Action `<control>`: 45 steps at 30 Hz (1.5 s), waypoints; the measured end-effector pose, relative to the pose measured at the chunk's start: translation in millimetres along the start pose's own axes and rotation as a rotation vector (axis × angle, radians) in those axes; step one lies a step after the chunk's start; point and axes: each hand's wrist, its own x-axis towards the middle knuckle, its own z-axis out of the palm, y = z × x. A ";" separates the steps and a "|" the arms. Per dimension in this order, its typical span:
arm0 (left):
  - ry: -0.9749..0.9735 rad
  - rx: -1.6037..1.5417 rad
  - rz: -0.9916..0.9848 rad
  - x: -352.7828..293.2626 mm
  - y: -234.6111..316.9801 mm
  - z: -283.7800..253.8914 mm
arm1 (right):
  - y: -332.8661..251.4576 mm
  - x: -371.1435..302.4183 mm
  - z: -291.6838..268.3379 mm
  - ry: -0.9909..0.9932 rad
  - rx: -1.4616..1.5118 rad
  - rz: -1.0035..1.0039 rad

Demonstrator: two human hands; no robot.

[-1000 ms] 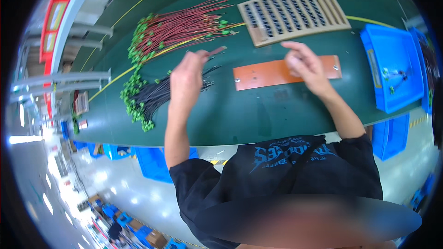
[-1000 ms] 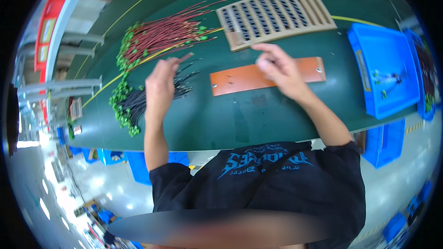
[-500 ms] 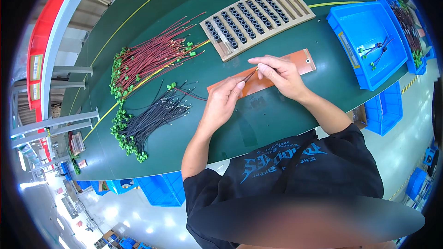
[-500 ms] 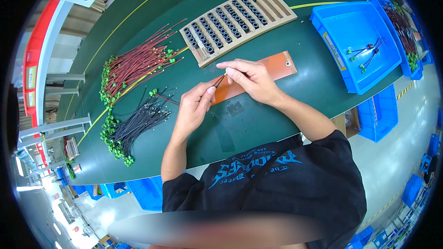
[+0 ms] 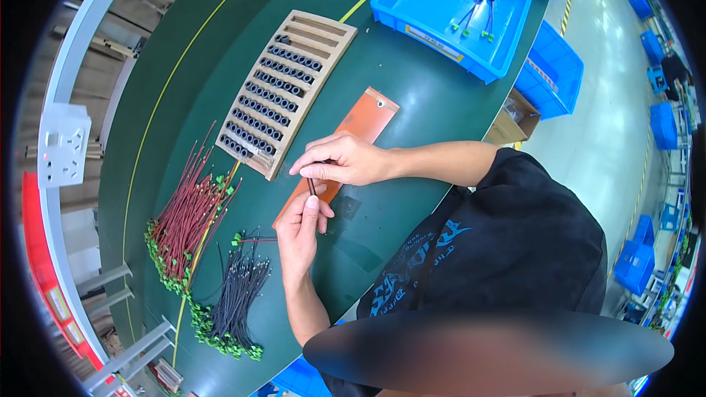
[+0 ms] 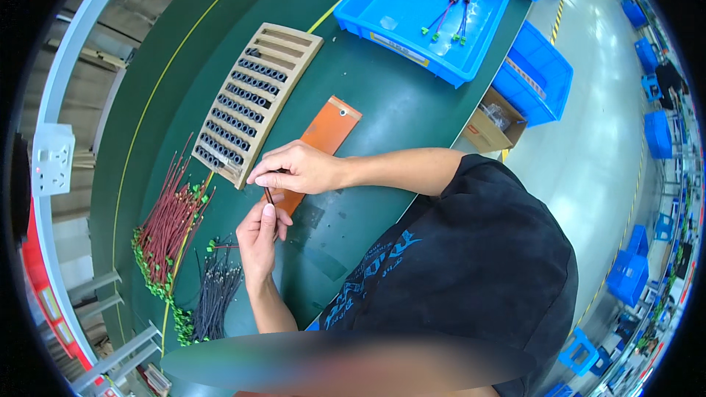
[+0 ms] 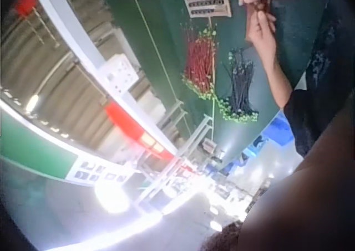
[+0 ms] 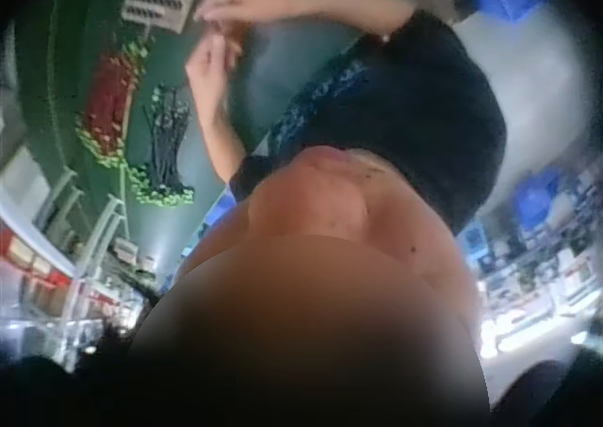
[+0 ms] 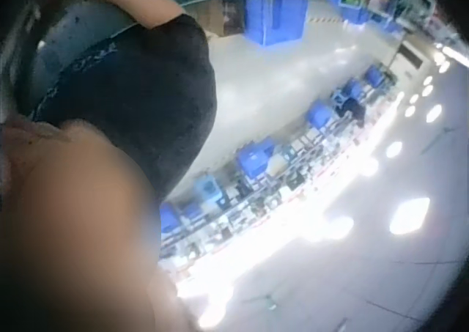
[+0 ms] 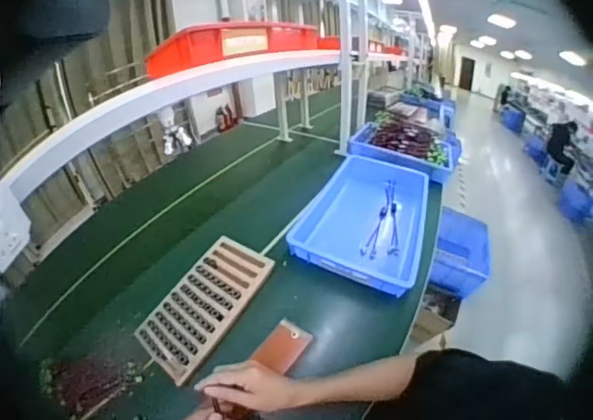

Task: Manually assemble various electronic components including wiring, connectors, and small modules at a factory workstation.

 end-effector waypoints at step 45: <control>0.118 -0.058 0.059 25.0 -2.8 3.6 | 2.3 7.7 5.1 -0.040 0.883 0.546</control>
